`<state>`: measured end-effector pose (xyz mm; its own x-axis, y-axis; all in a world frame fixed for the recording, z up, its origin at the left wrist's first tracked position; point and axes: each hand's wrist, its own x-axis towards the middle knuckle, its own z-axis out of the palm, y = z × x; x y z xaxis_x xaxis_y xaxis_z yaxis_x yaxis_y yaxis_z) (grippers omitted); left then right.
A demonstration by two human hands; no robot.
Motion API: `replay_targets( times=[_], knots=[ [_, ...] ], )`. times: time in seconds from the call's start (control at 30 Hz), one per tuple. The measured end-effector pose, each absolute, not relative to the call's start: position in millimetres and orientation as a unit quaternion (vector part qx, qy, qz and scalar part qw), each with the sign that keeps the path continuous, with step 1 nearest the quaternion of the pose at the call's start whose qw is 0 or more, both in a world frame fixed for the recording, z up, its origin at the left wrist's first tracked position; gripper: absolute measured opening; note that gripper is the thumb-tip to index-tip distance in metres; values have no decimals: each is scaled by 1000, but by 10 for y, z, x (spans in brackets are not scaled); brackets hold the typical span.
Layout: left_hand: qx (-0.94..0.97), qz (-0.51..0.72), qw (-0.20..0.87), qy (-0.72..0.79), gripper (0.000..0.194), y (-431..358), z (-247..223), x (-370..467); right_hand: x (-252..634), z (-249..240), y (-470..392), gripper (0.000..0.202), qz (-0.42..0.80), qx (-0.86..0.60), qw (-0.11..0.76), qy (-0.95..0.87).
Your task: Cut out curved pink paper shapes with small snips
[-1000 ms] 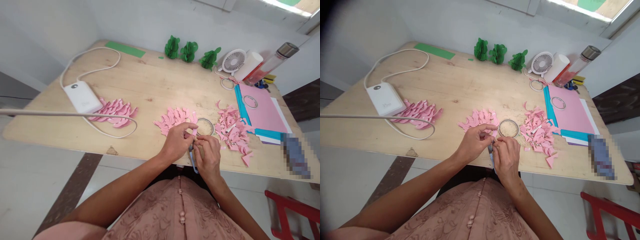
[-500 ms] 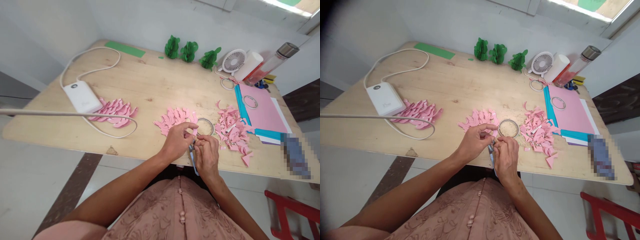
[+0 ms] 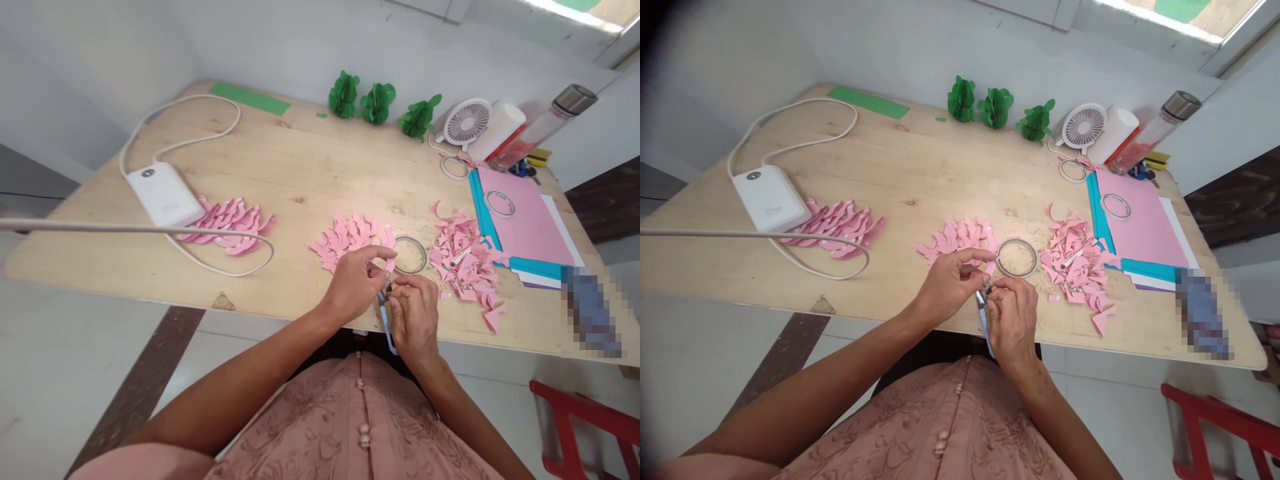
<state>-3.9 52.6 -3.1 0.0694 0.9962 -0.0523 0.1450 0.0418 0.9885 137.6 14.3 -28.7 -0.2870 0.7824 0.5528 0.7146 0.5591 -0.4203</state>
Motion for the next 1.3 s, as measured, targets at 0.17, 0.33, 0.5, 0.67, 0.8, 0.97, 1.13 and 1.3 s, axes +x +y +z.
replay_targets(
  times=[0.17, 0.33, 0.5, 0.67, 0.8, 0.97, 1.13, 1.3],
  knots=[
    [539, 435, 497, 523, 33, 524, -30, -42, 1395, -295, 122, 9, 51, -465, 375, -800],
    [537, 444, 479, 534, 31, 536, -22, -57, 1408, -275, 63, 10, 71, -468, 384, -793],
    [538, 451, 477, 529, 31, 559, -27, -27, 1434, -211, 28, 9, 103, -515, 411, -745],
    [546, 451, 488, 510, 32, 617, -34, 92, 1522, -217, 4, 5, 165, -563, 464, -663],
    [558, 455, 485, 497, 35, 744, -12, 296, 1618, -261, -39, 5, 196, -579, 512, -604],
    [590, 435, 480, 482, 41, 975, -24, 625, 1733, -301, -65, 8, 195, -588, 546, -564],
    [635, 418, 448, 471, 37, 1060, -52, 739, 1781, -304, -78, 10, 215, -604, 553, -532],
    [627, 443, 442, 464, 33, 949, -3, 573, 1768, -278, -52, 16, 264, -622, 550, -490]
  ],
)
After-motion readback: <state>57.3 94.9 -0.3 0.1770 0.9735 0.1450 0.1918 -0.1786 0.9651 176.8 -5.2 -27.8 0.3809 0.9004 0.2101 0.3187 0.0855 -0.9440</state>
